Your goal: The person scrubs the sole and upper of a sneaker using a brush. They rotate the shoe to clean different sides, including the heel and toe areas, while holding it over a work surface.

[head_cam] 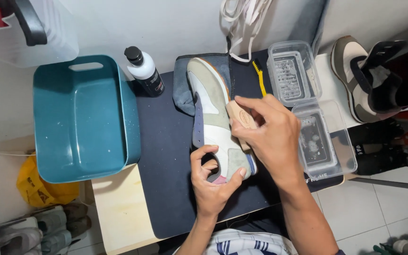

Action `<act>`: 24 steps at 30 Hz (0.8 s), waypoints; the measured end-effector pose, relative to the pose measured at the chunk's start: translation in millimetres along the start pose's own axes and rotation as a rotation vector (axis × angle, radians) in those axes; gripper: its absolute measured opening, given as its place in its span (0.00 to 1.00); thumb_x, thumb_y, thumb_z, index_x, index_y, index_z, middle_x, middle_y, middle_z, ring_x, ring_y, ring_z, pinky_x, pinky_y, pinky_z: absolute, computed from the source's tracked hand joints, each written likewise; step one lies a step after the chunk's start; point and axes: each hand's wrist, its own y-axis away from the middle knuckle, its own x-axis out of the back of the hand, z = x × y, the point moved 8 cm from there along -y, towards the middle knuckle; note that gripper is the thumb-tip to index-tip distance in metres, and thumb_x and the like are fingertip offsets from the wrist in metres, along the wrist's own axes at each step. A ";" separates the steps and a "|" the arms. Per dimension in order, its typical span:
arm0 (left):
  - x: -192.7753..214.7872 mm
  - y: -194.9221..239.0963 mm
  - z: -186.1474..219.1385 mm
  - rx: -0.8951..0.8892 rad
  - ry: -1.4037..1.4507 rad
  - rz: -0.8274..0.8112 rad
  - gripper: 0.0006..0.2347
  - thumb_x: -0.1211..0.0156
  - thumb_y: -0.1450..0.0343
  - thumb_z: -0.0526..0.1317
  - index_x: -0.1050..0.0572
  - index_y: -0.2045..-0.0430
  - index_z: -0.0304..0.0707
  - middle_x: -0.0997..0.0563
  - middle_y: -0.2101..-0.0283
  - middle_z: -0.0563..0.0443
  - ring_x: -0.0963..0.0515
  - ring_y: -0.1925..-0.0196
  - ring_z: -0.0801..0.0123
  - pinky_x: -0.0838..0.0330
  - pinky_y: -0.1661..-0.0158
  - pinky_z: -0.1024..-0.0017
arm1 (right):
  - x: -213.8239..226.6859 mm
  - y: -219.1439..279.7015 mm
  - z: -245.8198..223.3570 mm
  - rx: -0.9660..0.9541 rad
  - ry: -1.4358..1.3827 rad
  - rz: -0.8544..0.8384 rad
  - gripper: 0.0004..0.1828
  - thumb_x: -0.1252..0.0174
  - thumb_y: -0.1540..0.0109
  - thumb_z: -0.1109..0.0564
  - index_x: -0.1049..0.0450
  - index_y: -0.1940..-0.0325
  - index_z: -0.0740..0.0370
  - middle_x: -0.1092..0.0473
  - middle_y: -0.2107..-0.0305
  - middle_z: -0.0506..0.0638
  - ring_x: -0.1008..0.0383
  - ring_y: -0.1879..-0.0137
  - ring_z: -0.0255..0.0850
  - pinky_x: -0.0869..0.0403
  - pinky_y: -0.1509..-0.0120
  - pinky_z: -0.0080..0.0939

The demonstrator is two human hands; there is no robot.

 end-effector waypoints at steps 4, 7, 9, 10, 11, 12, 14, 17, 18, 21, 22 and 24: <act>12.7 0.1 -6.0 0.115 0.086 0.059 0.27 0.24 0.44 0.35 0.32 0.54 0.40 0.25 0.51 0.54 0.16 0.67 0.69 0.18 0.74 0.76 | -15.4 -16.9 -10.1 0.064 -0.089 0.085 0.21 0.32 0.50 0.57 0.18 0.52 0.52 0.31 0.72 0.44 0.31 0.70 0.33 0.33 0.63 0.35; 18.7 1.4 -10.2 0.214 0.062 0.035 0.28 0.23 0.46 0.36 0.33 0.54 0.45 0.25 0.52 0.56 0.15 0.65 0.70 0.21 0.78 0.78 | -11.3 -12.2 -22.1 0.161 -0.106 0.170 0.20 0.29 0.45 0.58 0.19 0.49 0.55 0.33 0.70 0.46 0.32 0.68 0.35 0.31 0.63 0.35; 20.7 -0.4 -8.3 0.184 0.049 -0.012 0.27 0.23 0.44 0.36 0.34 0.55 0.45 0.23 0.60 0.52 0.16 0.67 0.68 0.22 0.73 0.78 | -11.2 -9.0 -20.3 0.103 -0.133 0.077 0.19 0.30 0.45 0.59 0.20 0.49 0.55 0.31 0.69 0.46 0.30 0.66 0.34 0.30 0.61 0.34; 18.5 -4.4 -7.6 0.182 0.052 -0.008 0.27 0.23 0.44 0.36 0.34 0.55 0.45 0.23 0.60 0.52 0.16 0.67 0.68 0.22 0.73 0.78 | -5.2 -5.1 -20.4 0.108 -0.133 0.076 0.19 0.30 0.45 0.59 0.20 0.49 0.55 0.31 0.69 0.46 0.30 0.66 0.34 0.30 0.61 0.34; 15.6 -4.9 -0.8 0.107 -0.029 -0.037 0.27 0.22 0.44 0.36 0.33 0.55 0.44 0.23 0.59 0.54 0.17 0.68 0.70 0.23 0.70 0.78 | -3.3 2.2 -19.5 0.092 -0.082 0.021 0.19 0.31 0.45 0.58 0.20 0.49 0.55 0.30 0.68 0.45 0.29 0.66 0.34 0.31 0.62 0.35; 12.4 -4.9 6.0 0.033 -0.109 -0.065 0.26 0.22 0.44 0.36 0.32 0.56 0.43 0.23 0.57 0.56 0.17 0.69 0.72 0.24 0.67 0.78 | -1.3 9.6 -18.7 0.077 -0.031 -0.034 0.20 0.31 0.46 0.56 0.20 0.49 0.54 0.28 0.66 0.45 0.27 0.65 0.35 0.31 0.62 0.36; 8.4 -3.3 10.3 0.015 -0.203 -0.104 0.25 0.23 0.44 0.37 0.31 0.57 0.45 0.21 0.63 0.58 0.16 0.70 0.73 0.24 0.70 0.78 | 8.3 23.4 -9.3 0.014 -0.017 -0.110 0.21 0.31 0.48 0.56 0.19 0.50 0.52 0.27 0.67 0.43 0.29 0.67 0.35 0.32 0.62 0.35; 6.3 -3.8 9.1 -0.049 -0.342 -0.142 0.23 0.24 0.44 0.39 0.30 0.59 0.48 0.19 0.65 0.62 0.16 0.72 0.73 0.23 0.72 0.78 | 13.5 46.2 6.6 -0.083 0.002 -0.229 0.22 0.31 0.52 0.55 0.18 0.52 0.50 0.30 0.73 0.42 0.33 0.71 0.34 0.34 0.64 0.34; 6.2 -2.6 8.2 -0.098 -0.383 -0.157 0.22 0.24 0.44 0.40 0.30 0.59 0.48 0.20 0.62 0.64 0.18 0.73 0.72 0.24 0.71 0.77 | 14.4 56.8 13.2 -0.126 0.012 -0.263 0.22 0.31 0.53 0.55 0.18 0.54 0.50 0.32 0.77 0.42 0.36 0.74 0.33 0.35 0.66 0.33; 9.4 -4.4 8.0 -0.005 -0.340 -0.160 0.22 0.24 0.45 0.40 0.30 0.61 0.50 0.19 0.76 0.59 0.18 0.79 0.75 0.29 0.76 0.79 | 17.8 79.5 22.6 -0.211 0.059 -0.312 0.21 0.30 0.54 0.54 0.17 0.55 0.46 0.30 0.77 0.40 0.33 0.73 0.31 0.34 0.66 0.31; 10.5 -5.9 8.8 -0.005 -0.338 -0.153 0.22 0.24 0.45 0.40 0.30 0.61 0.50 0.19 0.76 0.59 0.18 0.79 0.75 0.29 0.76 0.79 | 13.0 77.0 20.0 -0.205 0.059 -0.316 0.21 0.30 0.54 0.54 0.17 0.55 0.46 0.30 0.77 0.40 0.33 0.73 0.31 0.34 0.66 0.31; 9.2 -5.0 6.3 0.051 -0.322 -0.200 0.23 0.25 0.44 0.39 0.33 0.60 0.49 0.18 0.77 0.54 0.21 0.80 0.73 0.26 0.80 0.79 | 17.3 71.4 9.6 -0.135 0.060 -0.159 0.20 0.31 0.49 0.54 0.20 0.53 0.53 0.25 0.69 0.43 0.27 0.67 0.33 0.28 0.63 0.32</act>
